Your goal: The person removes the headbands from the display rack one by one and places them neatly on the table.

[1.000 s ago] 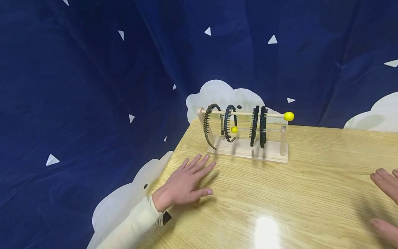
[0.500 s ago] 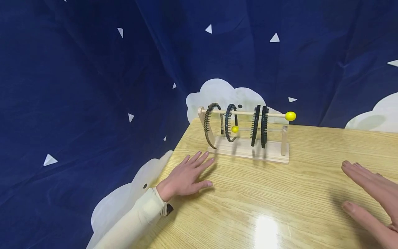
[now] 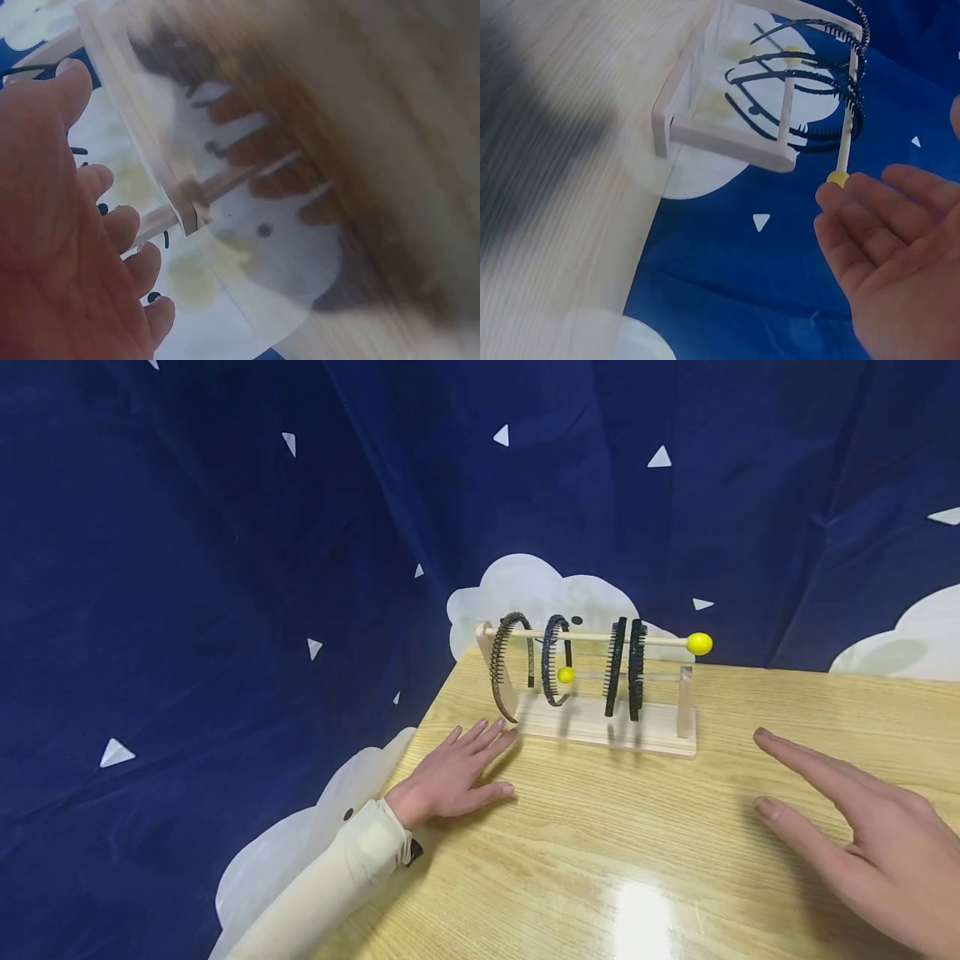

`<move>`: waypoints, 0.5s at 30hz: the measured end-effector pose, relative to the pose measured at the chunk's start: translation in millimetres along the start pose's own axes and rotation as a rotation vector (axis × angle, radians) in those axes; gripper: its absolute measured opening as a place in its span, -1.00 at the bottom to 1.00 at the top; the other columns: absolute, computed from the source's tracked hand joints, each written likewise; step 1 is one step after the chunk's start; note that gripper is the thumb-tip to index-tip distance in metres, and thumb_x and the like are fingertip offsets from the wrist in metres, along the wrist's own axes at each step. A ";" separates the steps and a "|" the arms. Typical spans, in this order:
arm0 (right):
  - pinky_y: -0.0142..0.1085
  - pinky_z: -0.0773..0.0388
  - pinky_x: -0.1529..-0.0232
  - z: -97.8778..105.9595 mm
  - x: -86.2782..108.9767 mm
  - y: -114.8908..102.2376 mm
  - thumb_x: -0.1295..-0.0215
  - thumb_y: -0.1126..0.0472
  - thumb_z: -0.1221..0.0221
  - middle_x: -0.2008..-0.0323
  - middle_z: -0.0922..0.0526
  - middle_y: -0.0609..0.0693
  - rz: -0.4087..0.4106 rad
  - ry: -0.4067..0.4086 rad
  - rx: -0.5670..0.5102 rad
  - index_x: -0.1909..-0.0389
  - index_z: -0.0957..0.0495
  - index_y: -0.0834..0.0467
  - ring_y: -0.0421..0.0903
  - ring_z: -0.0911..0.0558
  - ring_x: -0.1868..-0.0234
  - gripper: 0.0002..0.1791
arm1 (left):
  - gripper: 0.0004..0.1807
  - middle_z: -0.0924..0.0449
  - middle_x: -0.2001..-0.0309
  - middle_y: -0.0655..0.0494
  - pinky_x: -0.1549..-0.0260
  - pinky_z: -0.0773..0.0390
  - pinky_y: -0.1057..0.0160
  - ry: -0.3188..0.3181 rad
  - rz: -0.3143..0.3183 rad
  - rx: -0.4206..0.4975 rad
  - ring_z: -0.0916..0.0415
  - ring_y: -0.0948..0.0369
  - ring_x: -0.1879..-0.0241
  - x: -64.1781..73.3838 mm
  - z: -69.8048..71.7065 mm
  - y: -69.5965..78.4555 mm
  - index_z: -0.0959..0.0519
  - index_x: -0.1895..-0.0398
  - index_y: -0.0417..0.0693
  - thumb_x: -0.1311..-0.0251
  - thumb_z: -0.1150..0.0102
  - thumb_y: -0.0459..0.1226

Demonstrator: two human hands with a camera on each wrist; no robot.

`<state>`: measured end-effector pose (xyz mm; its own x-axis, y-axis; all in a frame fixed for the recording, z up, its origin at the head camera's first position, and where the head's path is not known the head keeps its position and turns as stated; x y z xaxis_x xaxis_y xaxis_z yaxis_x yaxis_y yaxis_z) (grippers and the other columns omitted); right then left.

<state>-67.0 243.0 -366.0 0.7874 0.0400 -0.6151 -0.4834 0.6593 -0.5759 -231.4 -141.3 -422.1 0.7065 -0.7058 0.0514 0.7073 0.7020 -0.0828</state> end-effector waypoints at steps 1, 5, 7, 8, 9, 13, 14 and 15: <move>-0.73 -0.11 0.02 -2.2 -2.2 -0.4 0.03 0.52 -0.24 -0.10 -0.40 -0.36 -0.005 0.005 0.013 -0.21 -0.40 0.15 -0.52 -0.33 -0.07 -0.31 | -0.17 0.20 -0.43 0.14 -0.25 0.08 -0.08 -0.002 0.001 -0.003 0.28 0.11 -0.38 -1.2 -0.5 -0.7 0.18 -0.44 0.30 -0.15 0.42 0.37; -0.73 -0.12 0.10 -8.9 -11.1 -2.3 -0.03 0.43 -0.26 0.04 -0.40 -0.51 -0.042 -0.004 0.035 -0.19 -0.43 0.04 -0.57 -0.37 0.07 -0.37 | -0.17 0.21 -0.44 0.14 -0.25 0.09 -0.08 -0.010 0.002 -0.003 0.26 0.09 -0.38 -4.8 -1.7 -3.4 0.20 -0.44 0.29 -0.16 0.41 0.36; -0.74 -0.12 0.12 -11.0 -15.4 -3.3 -0.07 0.38 -0.26 0.09 -0.42 -0.54 -0.068 -0.010 0.048 -0.16 -0.45 -0.01 -0.59 -0.38 0.12 -0.41 | -0.18 0.22 -0.44 0.15 -0.25 0.08 -0.09 -0.008 -0.002 0.002 0.22 0.06 -0.38 -6.7 -2.2 -4.2 0.18 -0.44 0.29 -0.17 0.40 0.35; -0.74 -0.14 0.12 -11.7 -17.2 -3.9 -0.07 0.38 -0.26 0.11 -0.45 -0.51 -0.079 -0.011 0.032 -0.14 -0.47 0.00 -0.58 -0.40 0.15 -0.44 | -0.19 0.24 -0.44 0.16 -0.25 0.07 -0.09 -0.008 -0.005 0.003 0.21 0.06 -0.38 -7.7 -2.9 -4.7 0.17 -0.44 0.29 -0.17 0.39 0.35; -0.74 -0.14 0.14 -12.6 -19.2 -4.4 -0.09 0.38 -0.25 0.12 -0.47 -0.50 -0.092 -0.016 0.023 -0.12 -0.48 -0.01 -0.58 -0.41 0.17 -0.47 | -0.19 0.25 -0.43 0.17 -0.25 0.07 -0.10 -0.007 -0.009 0.007 0.20 0.05 -0.38 -8.7 -3.3 -4.9 0.15 -0.44 0.28 -0.18 0.38 0.34; -0.74 -0.21 0.18 -15.8 -25.1 -6.6 -0.14 0.37 -0.21 0.15 -0.56 -0.38 -0.142 -0.040 -0.032 -0.05 -0.53 0.05 -0.54 -0.48 0.21 -0.58 | -0.20 0.32 -0.43 0.22 -0.24 0.07 -0.10 -0.016 -0.019 0.021 0.20 0.05 -0.38 -11.9 -5.2 -4.8 0.14 -0.44 0.26 -0.20 0.35 0.32; -0.74 -0.23 0.19 -16.7 -26.7 -7.1 -0.17 0.34 -0.20 0.14 -0.56 -0.38 -0.161 -0.049 -0.035 -0.05 -0.53 0.05 -0.55 -0.48 0.21 -0.61 | -0.20 0.33 -0.43 0.22 -0.25 0.07 -0.09 -0.018 -0.020 0.023 0.20 0.05 -0.38 -12.5 -5.7 -5.0 0.15 -0.44 0.25 -0.20 0.35 0.32; -0.74 -0.25 0.21 -17.7 -28.2 -7.4 -0.18 0.33 -0.19 0.15 -0.56 -0.37 -0.171 -0.051 -0.039 -0.04 -0.53 0.06 -0.54 -0.48 0.21 -0.63 | -0.19 0.33 -0.43 0.22 -0.25 0.07 -0.09 -0.018 -0.022 0.025 0.20 0.05 -0.38 -13.0 -6.0 -4.9 0.15 -0.45 0.24 -0.20 0.35 0.32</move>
<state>-92.4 223.7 -354.0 0.8774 -0.0310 -0.4788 -0.3547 0.6300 -0.6909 -244.2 -136.1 -428.3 0.6908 -0.7195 0.0707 0.7230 0.6886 -0.0564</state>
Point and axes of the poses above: each hand's wrist, its own x-axis away from the middle knuckle, its own z-axis out of the back of the hand, y = z × x, the point moved 1 cm from there along -x, towards the middle knuckle
